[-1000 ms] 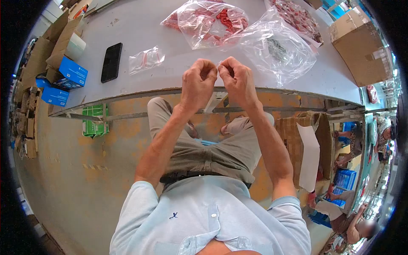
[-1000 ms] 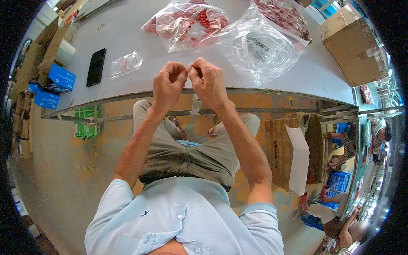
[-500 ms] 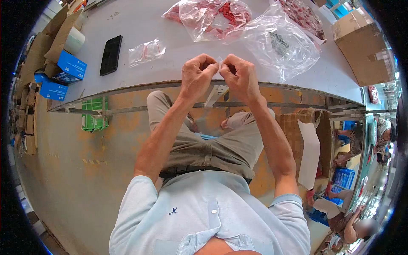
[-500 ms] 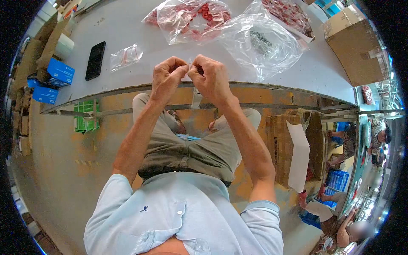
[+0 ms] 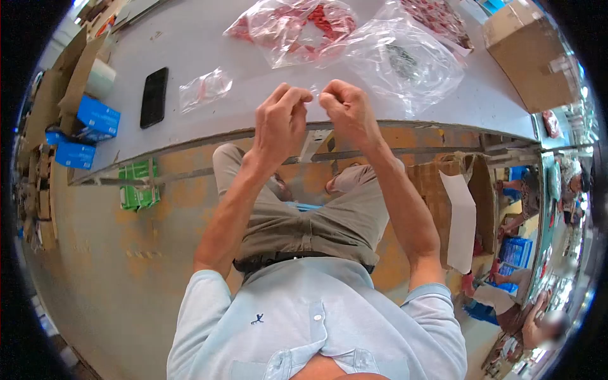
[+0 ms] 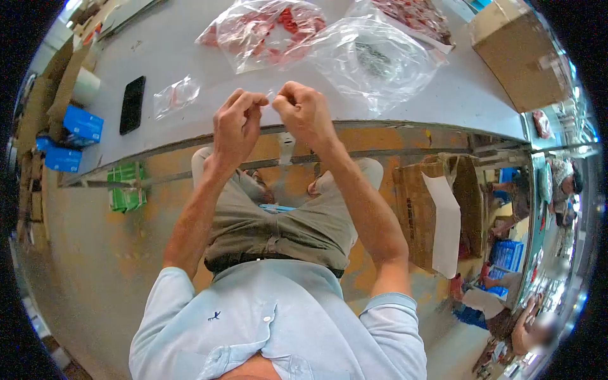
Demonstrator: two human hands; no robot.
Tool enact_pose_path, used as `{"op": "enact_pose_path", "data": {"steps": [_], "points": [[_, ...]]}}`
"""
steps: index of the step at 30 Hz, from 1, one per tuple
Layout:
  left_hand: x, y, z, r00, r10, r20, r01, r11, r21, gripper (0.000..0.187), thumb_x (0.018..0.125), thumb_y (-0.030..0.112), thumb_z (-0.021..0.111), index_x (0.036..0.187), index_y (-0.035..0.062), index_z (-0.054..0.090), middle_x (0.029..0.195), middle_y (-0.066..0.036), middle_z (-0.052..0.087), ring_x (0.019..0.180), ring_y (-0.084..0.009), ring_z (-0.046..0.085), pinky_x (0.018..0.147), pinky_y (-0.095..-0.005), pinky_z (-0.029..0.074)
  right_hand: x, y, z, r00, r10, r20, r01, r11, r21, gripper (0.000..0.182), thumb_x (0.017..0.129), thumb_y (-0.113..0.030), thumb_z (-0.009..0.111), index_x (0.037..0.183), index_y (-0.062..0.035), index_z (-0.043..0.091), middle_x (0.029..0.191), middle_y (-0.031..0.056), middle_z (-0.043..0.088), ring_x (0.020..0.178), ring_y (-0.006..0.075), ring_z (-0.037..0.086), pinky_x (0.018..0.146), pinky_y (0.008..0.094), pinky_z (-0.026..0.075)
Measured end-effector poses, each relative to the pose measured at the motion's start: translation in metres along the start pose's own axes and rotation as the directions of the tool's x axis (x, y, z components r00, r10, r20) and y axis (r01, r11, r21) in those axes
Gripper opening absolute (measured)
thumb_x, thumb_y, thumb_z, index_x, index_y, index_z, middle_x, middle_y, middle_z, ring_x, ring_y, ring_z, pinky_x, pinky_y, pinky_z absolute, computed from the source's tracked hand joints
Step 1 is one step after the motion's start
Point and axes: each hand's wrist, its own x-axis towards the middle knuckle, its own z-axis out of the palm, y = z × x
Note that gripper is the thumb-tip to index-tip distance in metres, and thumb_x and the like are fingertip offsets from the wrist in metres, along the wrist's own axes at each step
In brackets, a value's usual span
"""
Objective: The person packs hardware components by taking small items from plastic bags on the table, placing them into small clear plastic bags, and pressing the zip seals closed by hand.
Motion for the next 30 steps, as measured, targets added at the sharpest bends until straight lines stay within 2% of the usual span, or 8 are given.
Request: {"op": "enact_pose_path", "data": {"steps": [7,12,15,16,20,22,28,30], "points": [[0.005,0.014,0.005,0.989,0.096,0.113,-0.11,0.986,0.126,0.011,0.085,0.002,0.074,0.097,0.0033,0.073,0.084,-0.014,0.066,0.074,-0.0325,0.067,0.067,-0.04,0.054,-0.005,-0.009,-0.019,0.999,-0.042,-0.031,0.039,0.996,-0.083,0.025,0.091,-0.021,0.064,0.09,0.0041,0.068,0.07,0.018,0.064,0.065,0.0189,0.062,0.063,0.0377,0.051],[0.006,0.012,0.007,0.996,-0.017,0.083,0.021,0.999,-0.045,0.01,0.088,0.002,0.076,0.098,0.0009,0.073,0.083,-0.012,0.069,0.071,-0.0222,0.066,0.066,-0.0328,0.054,0.008,0.002,-0.072,0.995,-0.024,-0.095,0.017,0.997,-0.069,0.018,0.097,-0.015,0.064,0.1,-0.0006,0.075,0.078,0.0122,0.072,0.069,0.0162,0.066,0.065,0.0347,0.054],[0.006,0.002,0.019,0.999,-0.034,0.04,0.039,0.992,-0.124,0.01,0.09,0.001,0.076,0.1,-0.0011,0.073,0.082,-0.011,0.07,0.07,-0.0149,0.064,0.066,-0.0284,0.053,0.044,0.027,-0.133,0.96,-0.168,-0.225,0.041,0.878,-0.477,0.019,0.099,-0.014,0.062,0.107,-0.0035,0.076,0.098,0.0174,0.077,0.089,0.0284,0.077,0.078,0.039,0.06],[0.005,-0.002,0.024,1.0,-0.014,0.026,0.017,0.989,-0.149,0.01,0.091,0.001,0.076,0.1,-0.0012,0.073,0.082,-0.01,0.069,0.07,-0.0141,0.063,0.066,-0.0283,0.052,0.057,0.039,-0.152,0.966,-0.178,-0.187,0.022,0.779,-0.627,0.024,0.096,-0.011,0.057,0.107,-0.0041,0.076,0.102,0.0197,0.076,0.096,0.0366,0.074,0.087,0.0442,0.058],[0.004,-0.014,0.036,0.998,-0.037,0.055,0.045,0.988,-0.151,0.01,0.092,0.002,0.075,0.101,-0.001,0.073,0.082,-0.009,0.069,0.069,-0.0139,0.061,0.065,-0.0282,0.052,0.106,0.098,-0.182,0.964,-0.231,-0.132,0.046,0.633,-0.772,0.03,0.09,-0.009,0.053,0.108,-0.006,0.077,0.108,0.0223,0.074,0.104,0.0416,0.07,0.094,0.0474,0.055],[0.004,-0.019,0.038,0.998,0.002,0.061,0.005,0.993,-0.115,0.009,0.092,0.002,0.074,0.101,-0.0002,0.072,0.081,-0.008,0.067,0.068,-0.0134,0.06,0.063,-0.0278,0.051,0.117,0.097,-0.176,0.998,-0.035,-0.049,-0.025,0.5,-0.866,0.034,0.086,-0.008,0.052,0.109,-0.0084,0.077,0.11,0.0225,0.073,0.105,0.0415,0.069,0.095,0.0481,0.054],[0.006,-0.017,0.036,0.997,-0.006,0.079,0.017,0.988,-0.151,0.009,0.093,0.002,0.073,0.102,0.0004,0.072,0.081,-0.007,0.066,0.067,-0.0128,0.059,0.062,-0.0271,0.05,0.098,0.094,-0.161,0.956,-0.076,0.285,0.267,0.634,-0.726,0.029,0.086,-0.007,0.053,0.101,-0.0091,0.078,0.096,0.0216,0.073,0.095,0.0428,0.07,0.091,0.0482,0.055],[0.006,-0.017,0.034,0.996,-0.021,0.086,0.036,0.985,-0.168,0.009,0.093,0.001,0.072,0.102,0.0004,0.072,0.082,-0.007,0.066,0.068,-0.0126,0.059,0.062,-0.0271,0.05,0.098,0.085,-0.164,0.975,-0.124,0.185,0.22,0.661,-0.717,0.027,0.086,-0.007,0.054,0.099,-0.0079,0.077,0.095,0.0219,0.073,0.095,0.0426,0.07,0.09,0.0487,0.055]]}}
